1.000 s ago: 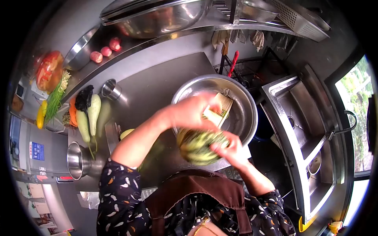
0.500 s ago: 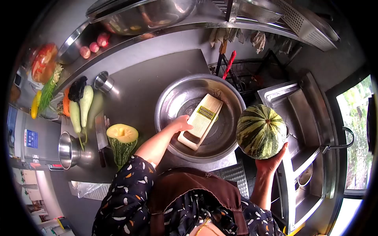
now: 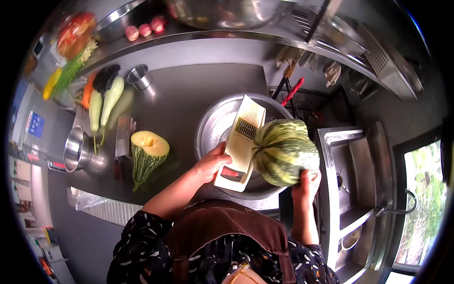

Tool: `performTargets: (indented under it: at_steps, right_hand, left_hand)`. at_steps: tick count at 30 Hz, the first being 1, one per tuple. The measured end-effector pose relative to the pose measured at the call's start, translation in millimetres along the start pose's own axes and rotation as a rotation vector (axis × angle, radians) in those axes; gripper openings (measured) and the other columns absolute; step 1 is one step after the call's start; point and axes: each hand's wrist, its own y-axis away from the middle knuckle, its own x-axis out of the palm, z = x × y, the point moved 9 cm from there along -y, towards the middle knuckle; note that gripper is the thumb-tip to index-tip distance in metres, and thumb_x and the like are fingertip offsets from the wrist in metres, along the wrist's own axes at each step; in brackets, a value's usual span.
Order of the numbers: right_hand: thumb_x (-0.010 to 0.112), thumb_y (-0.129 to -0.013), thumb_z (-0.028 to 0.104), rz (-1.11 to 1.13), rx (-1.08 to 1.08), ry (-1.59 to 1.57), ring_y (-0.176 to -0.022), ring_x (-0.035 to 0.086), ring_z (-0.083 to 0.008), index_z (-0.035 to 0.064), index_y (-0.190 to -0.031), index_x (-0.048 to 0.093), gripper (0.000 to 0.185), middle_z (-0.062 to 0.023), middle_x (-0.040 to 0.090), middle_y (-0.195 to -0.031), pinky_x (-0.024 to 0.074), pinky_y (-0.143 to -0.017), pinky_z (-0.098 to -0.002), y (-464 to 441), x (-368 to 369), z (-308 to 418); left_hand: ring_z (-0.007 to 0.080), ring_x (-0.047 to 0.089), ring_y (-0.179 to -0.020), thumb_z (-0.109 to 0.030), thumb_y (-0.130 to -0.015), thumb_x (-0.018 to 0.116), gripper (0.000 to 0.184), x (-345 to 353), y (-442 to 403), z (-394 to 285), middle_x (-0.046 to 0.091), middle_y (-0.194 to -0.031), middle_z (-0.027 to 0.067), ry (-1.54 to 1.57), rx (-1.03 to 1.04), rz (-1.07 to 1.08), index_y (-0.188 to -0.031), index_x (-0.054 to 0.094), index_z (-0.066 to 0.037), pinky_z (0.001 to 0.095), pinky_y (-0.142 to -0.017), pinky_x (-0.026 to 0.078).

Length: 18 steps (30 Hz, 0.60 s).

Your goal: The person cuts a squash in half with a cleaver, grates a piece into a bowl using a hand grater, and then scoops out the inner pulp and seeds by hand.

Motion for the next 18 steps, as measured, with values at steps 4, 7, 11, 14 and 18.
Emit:
performTargets:
  at_steps: [4, 7, 11, 14, 18]
  right_hand:
    - [0.075, -0.075, 0.037, 0.305, -0.017, 0.213, -0.088, 0.055, -0.0123, -0.001, -0.11, 0.055, 0.055, -0.0035, 0.061, -0.096, 0.0426, -0.079, -0.0263, 14.9, 70.5, 10.2]
    - [0.075, -0.076, 0.037, 0.17, 0.098, 0.15, -0.088, 0.055, -0.0111, -0.0014, -0.109, 0.056, 0.054, -0.0037, 0.062, -0.097, 0.0428, -0.081, -0.0253, 25.4, 79.1, 1.0]
    - [0.076, -0.076, 0.033, 0.332, 0.3, -0.084, -0.105, 0.055, -0.0175, -0.0028, -0.125, 0.043, 0.069, -0.0094, 0.057, -0.115, 0.0417, -0.092, -0.0306, 24.5, 92.6, -5.0]
    - [0.082, -0.066, 0.026, 0.653, 0.243, -0.054, -0.112, 0.052, -0.0225, -0.0037, -0.13, 0.036, 0.084, -0.0121, 0.054, -0.121, 0.0406, -0.096, -0.0345, 34.3, 143.6, 26.8]
    - [0.082, -0.061, 0.027, 0.859, -0.402, 0.951, -0.101, 0.058, -0.0254, -0.0006, -0.121, 0.046, 0.075, -0.0138, 0.059, -0.111, 0.0451, -0.088, -0.0367, 37.7, 163.6, 38.0]
  left_hand:
    - [0.0249, 0.06, -0.101, 0.002, -0.075, 0.053, 0.069, -2.5, 7.4, 3.0, 0.053, -0.119, 0.0114, 0.128, 0.156, -0.003, -0.138, 0.028, -0.01, 0.0395, -0.075, 0.057]
    - [0.0208, 0.059, -0.1, 0.001, -0.077, 0.057, 0.065, -13.5, 14.3, -1.9, 0.051, -0.119, 0.0091, 0.099, 0.327, -0.053, -0.135, 0.03, -0.01, 0.0345, -0.074, 0.057]
    - [0.0191, 0.058, -0.099, -0.004, -0.081, 0.06, 0.059, -13.1, 20.4, -8.5, 0.049, -0.119, 0.0076, 0.051, 0.406, -0.06, -0.133, 0.031, -0.01, 0.0324, -0.074, 0.056]
    - [0.0196, 0.059, -0.098, -0.006, -0.084, 0.06, 0.057, -4.1, 18.9, -5.9, 0.051, -0.117, 0.0077, 0.132, 0.322, -0.038, -0.133, 0.031, -0.01, 0.032, -0.073, 0.055]
    - [0.0209, 0.06, -0.096, -0.01, -0.088, 0.057, 0.053, -0.8, 9.9, 3.1, 0.05, -0.118, 0.0104, 0.206, 0.325, 0.012, -0.132, 0.028, -0.006, 0.0335, -0.067, 0.057]
